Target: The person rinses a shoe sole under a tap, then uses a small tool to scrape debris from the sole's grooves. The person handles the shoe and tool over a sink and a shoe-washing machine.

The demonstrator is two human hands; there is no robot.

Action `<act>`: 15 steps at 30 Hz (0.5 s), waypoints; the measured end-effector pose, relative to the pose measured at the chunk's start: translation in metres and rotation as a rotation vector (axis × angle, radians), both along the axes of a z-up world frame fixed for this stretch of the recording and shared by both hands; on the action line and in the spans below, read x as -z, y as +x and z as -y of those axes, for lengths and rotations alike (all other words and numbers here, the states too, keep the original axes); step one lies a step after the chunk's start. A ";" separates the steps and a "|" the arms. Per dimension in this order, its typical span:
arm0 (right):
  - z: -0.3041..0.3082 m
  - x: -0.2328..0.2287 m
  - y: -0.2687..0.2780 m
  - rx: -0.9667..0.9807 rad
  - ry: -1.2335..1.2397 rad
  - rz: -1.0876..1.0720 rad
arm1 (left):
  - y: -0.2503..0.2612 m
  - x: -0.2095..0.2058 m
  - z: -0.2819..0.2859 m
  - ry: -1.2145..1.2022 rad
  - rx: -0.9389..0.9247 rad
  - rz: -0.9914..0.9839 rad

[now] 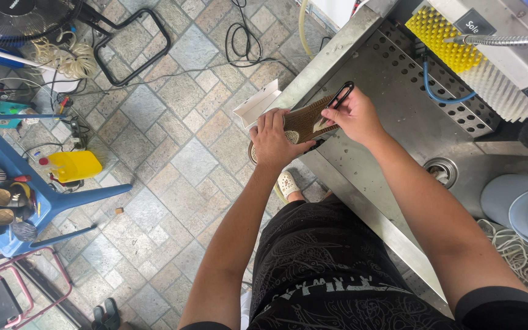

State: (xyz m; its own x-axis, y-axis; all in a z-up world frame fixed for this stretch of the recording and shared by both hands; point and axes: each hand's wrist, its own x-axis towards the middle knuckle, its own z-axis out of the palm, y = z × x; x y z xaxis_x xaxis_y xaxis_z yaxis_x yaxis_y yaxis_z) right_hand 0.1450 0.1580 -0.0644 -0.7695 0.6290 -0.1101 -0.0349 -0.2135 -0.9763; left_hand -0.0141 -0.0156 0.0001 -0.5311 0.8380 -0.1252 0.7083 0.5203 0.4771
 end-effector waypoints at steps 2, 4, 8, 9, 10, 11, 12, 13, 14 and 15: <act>0.007 -0.003 0.007 -0.002 0.054 0.037 | -0.001 0.000 -0.001 -0.022 0.004 -0.001; 0.010 -0.007 0.010 -0.009 0.104 0.060 | -0.001 0.000 -0.002 -0.013 -0.001 -0.002; 0.014 -0.015 0.011 -0.034 0.180 0.094 | 0.000 -0.001 -0.002 -0.026 0.000 -0.001; 0.014 -0.017 0.011 -0.040 0.197 0.106 | 0.000 -0.001 -0.002 -0.024 0.002 -0.001; 0.014 -0.018 0.011 -0.042 0.199 0.103 | 0.000 -0.001 -0.002 -0.023 0.003 -0.002; 0.014 -0.019 0.011 -0.044 0.202 0.100 | 0.000 -0.001 -0.002 -0.022 0.004 -0.002; 0.014 -0.020 0.010 -0.047 0.204 0.096 | 0.000 -0.001 -0.002 -0.029 0.003 -0.002; 0.015 -0.020 0.010 -0.045 0.225 0.106 | 0.000 -0.001 -0.002 -0.035 0.002 -0.002; 0.015 -0.021 0.010 -0.045 0.247 0.116 | 0.000 -0.001 -0.002 -0.040 0.000 -0.003; 0.015 -0.021 0.010 -0.044 0.268 0.126 | -0.001 -0.001 -0.002 -0.035 -0.001 -0.003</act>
